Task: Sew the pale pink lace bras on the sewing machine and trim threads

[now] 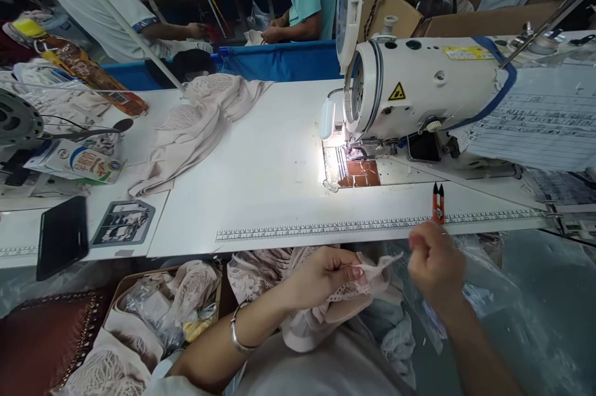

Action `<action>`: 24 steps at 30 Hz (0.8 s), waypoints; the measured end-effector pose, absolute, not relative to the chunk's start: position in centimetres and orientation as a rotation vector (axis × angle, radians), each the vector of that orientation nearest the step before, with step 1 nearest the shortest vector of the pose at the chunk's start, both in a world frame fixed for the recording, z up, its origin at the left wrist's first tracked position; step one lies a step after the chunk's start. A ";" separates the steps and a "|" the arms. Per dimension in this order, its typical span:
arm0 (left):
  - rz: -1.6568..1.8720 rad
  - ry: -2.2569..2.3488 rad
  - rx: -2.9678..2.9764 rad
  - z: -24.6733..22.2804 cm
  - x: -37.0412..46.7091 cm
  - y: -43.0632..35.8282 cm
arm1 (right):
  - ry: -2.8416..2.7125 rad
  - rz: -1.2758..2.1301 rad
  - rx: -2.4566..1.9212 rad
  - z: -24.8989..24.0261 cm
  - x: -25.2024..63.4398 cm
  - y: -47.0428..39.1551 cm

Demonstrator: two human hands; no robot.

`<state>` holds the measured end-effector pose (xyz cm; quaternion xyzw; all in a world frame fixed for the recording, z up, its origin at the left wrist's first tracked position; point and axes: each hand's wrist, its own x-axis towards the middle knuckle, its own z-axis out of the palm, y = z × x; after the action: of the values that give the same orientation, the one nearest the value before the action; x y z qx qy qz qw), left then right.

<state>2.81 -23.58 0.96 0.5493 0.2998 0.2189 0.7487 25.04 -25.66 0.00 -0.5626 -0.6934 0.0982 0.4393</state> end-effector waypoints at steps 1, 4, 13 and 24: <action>0.478 0.668 1.204 1.0 2.8 -23.6 | -1.694 0.168 -1.504 -0.1 25.5 -25.6; 0.493 0.691 1.243 1.1 2.7 -23.5 | -1.829 0.514 -1.456 0.2 25.7 -25.8; 0.614 0.862 1.754 1.1 2.6 -23.6 | -1.915 0.346 -1.271 2.2 23.8 -26.7; 1.474 0.632 2.614 -1.7 3.5 -24.0 | -2.119 0.067 -1.176 2.8 24.0 -28.1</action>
<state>3.46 -24.05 -1.67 0.8518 0.2059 0.4802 0.0373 24.02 -28.08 2.81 -0.4541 -0.8185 0.0260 0.3509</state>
